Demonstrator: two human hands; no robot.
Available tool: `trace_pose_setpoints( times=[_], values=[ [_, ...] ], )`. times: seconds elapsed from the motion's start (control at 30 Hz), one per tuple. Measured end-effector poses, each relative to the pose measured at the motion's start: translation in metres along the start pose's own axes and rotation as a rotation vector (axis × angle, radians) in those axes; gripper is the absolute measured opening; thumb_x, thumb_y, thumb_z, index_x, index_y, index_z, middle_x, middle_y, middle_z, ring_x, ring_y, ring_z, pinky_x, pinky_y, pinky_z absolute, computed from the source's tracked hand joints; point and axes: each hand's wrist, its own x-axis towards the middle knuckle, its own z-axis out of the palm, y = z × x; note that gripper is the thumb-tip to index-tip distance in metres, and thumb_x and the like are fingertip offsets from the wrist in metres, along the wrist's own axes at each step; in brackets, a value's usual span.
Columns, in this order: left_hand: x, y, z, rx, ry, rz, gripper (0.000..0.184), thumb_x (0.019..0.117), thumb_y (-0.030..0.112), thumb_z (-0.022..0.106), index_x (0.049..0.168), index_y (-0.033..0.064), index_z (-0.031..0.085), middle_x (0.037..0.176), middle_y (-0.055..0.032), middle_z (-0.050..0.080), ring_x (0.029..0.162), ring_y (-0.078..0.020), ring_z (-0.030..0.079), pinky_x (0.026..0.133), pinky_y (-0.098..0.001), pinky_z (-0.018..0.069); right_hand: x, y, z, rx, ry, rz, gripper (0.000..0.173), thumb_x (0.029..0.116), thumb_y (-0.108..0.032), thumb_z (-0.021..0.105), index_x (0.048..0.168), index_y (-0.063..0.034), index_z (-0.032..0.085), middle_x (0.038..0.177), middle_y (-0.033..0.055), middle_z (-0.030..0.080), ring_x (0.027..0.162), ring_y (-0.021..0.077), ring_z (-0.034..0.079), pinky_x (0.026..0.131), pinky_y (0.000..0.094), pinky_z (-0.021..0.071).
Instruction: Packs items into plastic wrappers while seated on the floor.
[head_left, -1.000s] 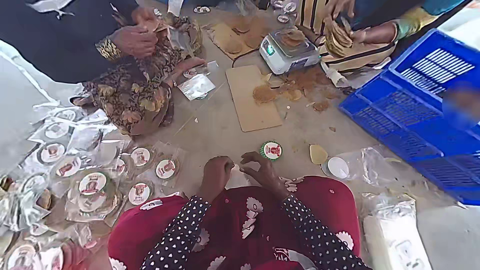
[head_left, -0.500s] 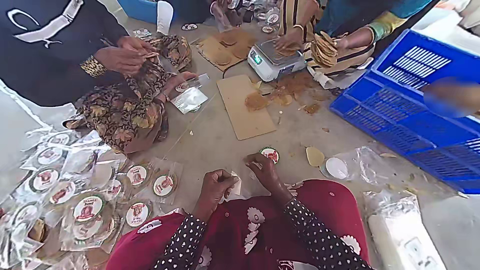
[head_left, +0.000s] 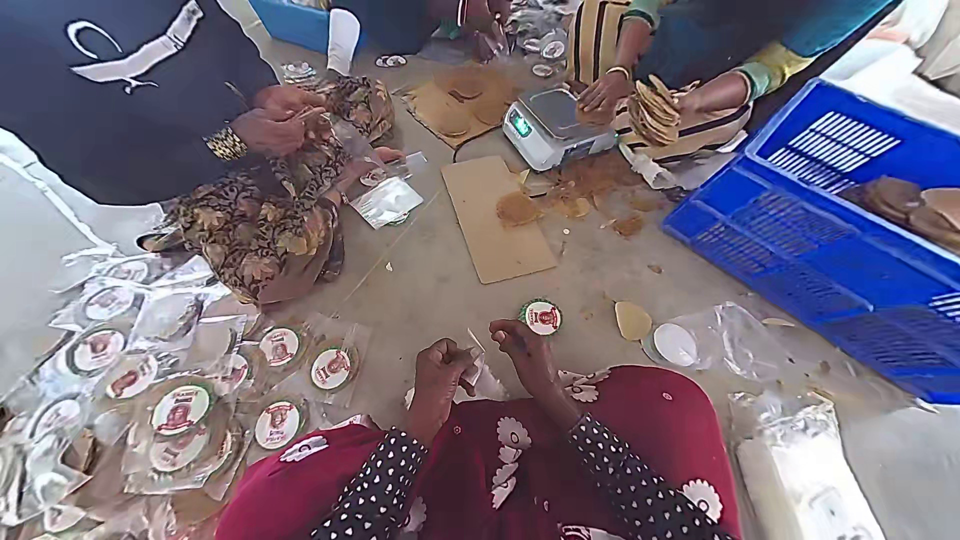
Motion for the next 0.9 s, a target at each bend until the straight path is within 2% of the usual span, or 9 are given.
trace_pose_setpoints(
  times=[0.13,0.23,0.3,0.37,0.5,0.6,0.7,0.8,0.9],
  values=[
    [0.003,-0.003,0.001,0.053,0.077,0.090,0.027,0.0881,0.000,0.077,0.078,0.0029,0.052,0.060,-0.0032,0.058,0.040,-0.0090,0.051,0.038,-0.0235,0.0473,-0.010,-0.019,0.004,0.001,0.002,-0.019,0.036,0.0992,-0.031,0.065,0.121,-0.0019,0.069,0.113,0.0084,0.073,0.098,0.0131,0.071,0.083,0.0297,0.0599],
    [-0.001,-0.009,0.004,0.399,0.072,0.237,0.022,0.0884,0.010,0.076,0.078,0.0022,0.057,0.062,-0.0010,0.058,0.047,-0.0083,0.055,0.047,-0.0254,0.0507,-0.014,-0.041,0.017,-0.225,0.000,0.001,0.046,0.0953,-0.043,0.066,0.121,-0.0055,0.069,0.103,0.0062,0.073,0.089,0.0141,0.071,0.076,0.0330,0.0596],
    [-0.004,-0.013,0.008,0.497,0.073,0.301,0.021,0.0865,0.010,0.076,0.077,0.0036,0.058,0.062,0.0006,0.057,0.049,-0.0070,0.055,0.050,-0.0250,0.0507,-0.009,-0.047,0.020,-0.324,-0.018,0.050,0.032,0.0998,-0.029,0.058,0.116,-0.0052,0.072,0.092,0.0074,0.073,0.081,0.0182,0.069,0.076,0.0391,0.0564],
    [-0.005,-0.010,0.007,0.469,0.081,0.267,0.025,0.0896,0.012,0.078,0.081,0.0017,0.058,0.064,-0.0018,0.059,0.048,-0.0094,0.058,0.049,-0.0268,0.0542,-0.003,-0.050,0.013,-0.329,-0.043,0.113,0.026,0.1019,-0.017,0.054,0.117,-0.0046,0.071,0.093,0.0073,0.075,0.084,0.0181,0.072,0.082,0.0395,0.0573],
    [0.003,-0.008,-0.001,0.572,0.150,0.357,0.011,0.0966,0.007,0.064,0.096,-0.0031,0.060,0.077,-0.0094,0.061,0.059,-0.0162,0.065,0.056,-0.0330,0.0591,0.001,-0.040,-0.003,-0.322,-0.014,0.130,0.024,0.0987,-0.010,0.060,0.121,-0.0071,0.068,0.101,0.0048,0.077,0.086,0.0155,0.075,0.082,0.0366,0.0617],
    [0.005,-0.010,0.003,0.750,0.173,0.541,0.020,0.0953,0.006,0.057,0.112,-0.0030,0.064,0.067,-0.0054,0.058,0.056,-0.0145,0.055,0.056,-0.0321,0.0498,-0.017,-0.059,-0.001,-0.412,0.074,-0.053,0.035,0.0931,-0.008,0.065,0.128,-0.0056,0.065,0.116,0.0092,0.072,0.098,0.0187,0.072,0.086,0.0383,0.0598],
    [0.004,-0.012,0.002,0.775,0.212,0.625,0.021,0.0919,0.005,0.057,0.108,-0.0026,0.069,0.060,-0.0034,0.054,0.051,-0.0135,0.051,0.052,-0.0318,0.0470,-0.049,-0.090,0.020,-0.323,0.117,-0.330,0.023,0.0939,0.000,0.059,0.114,0.0017,0.070,0.108,0.0127,0.072,0.096,0.0160,0.071,0.086,0.0296,0.0601],
    [0.001,-0.011,0.002,0.752,0.232,0.641,0.019,0.0945,0.008,0.060,0.108,-0.0028,0.069,0.061,-0.0049,0.056,0.053,-0.0149,0.053,0.054,-0.0337,0.0485,-0.061,-0.094,0.033,-0.155,-0.101,-0.097,0.039,0.1037,-0.013,0.053,0.137,0.0065,0.057,0.132,0.0193,0.063,0.120,0.0202,0.065,0.103,0.0317,0.0532],
    [-0.008,-0.004,0.007,0.802,0.247,0.656,0.021,0.0955,0.008,0.060,0.110,-0.0034,0.070,0.073,-0.0135,0.068,0.065,-0.0272,0.067,0.063,-0.0469,0.0564,-0.047,-0.098,0.037,0.172,-0.168,0.186,0.052,0.1044,-0.032,0.053,0.142,0.0041,0.053,0.134,0.0164,0.062,0.122,0.0154,0.061,0.105,0.0332,0.0498]
  ],
)
